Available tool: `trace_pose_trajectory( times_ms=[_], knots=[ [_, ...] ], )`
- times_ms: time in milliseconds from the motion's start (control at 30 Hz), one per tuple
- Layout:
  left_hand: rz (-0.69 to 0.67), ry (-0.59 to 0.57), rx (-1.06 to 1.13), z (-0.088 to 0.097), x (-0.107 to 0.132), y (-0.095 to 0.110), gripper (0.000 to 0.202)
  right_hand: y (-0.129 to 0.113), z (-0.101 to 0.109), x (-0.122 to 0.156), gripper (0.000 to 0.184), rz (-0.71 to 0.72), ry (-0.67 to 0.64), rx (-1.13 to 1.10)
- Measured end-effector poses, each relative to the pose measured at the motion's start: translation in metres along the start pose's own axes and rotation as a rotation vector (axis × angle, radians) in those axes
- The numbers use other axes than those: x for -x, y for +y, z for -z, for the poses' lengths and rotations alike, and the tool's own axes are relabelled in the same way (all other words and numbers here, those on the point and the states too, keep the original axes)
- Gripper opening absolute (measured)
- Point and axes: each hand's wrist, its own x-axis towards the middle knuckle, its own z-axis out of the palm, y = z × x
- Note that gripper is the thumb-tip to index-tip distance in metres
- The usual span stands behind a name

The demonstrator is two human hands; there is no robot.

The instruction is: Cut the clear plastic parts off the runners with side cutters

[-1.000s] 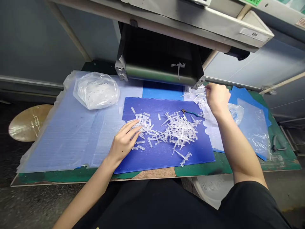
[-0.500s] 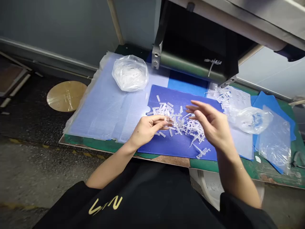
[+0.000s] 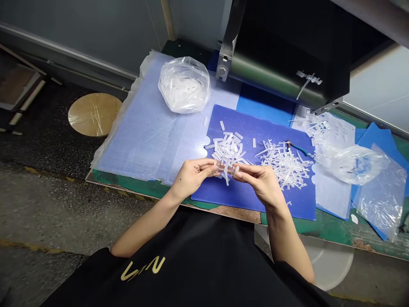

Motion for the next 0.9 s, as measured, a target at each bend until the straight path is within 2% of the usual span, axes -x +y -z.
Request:
trace_pose_trajectory(
  times_ms=[167, 367, 500, 667, 800, 900],
  knots=[
    [-0.001, 0.085, -0.108, -0.005, 0.004, -0.001, 0.039, 0.018, -0.011, -0.01, 0.034, 0.001, 0.135, -0.017],
    [-0.101, 0.139, -0.407, -0.02, 0.011, 0.003, 0.029, 0.037, -0.02, -0.014, 0.03, 0.061, 0.313, 0.046],
    [-0.035, 0.143, -0.269, -0.012, 0.0, 0.002, 0.033, 0.037, -0.013, -0.017, 0.034, 0.118, 0.322, 0.116],
    [0.005, 0.099, -0.179, -0.005, -0.01, 0.002, 0.037, 0.024, -0.015, -0.009, 0.053, 0.2, 0.294, 0.187],
    [0.017, 0.079, -0.177, -0.012, -0.012, 0.003, 0.04, 0.028, -0.021, 0.005, 0.039, 0.182, 0.237, 0.102],
    [0.03, 0.054, -0.188, -0.023, -0.011, 0.004, 0.039, 0.037, -0.02, 0.014, 0.033, 0.167, 0.297, 0.05]
  ],
)
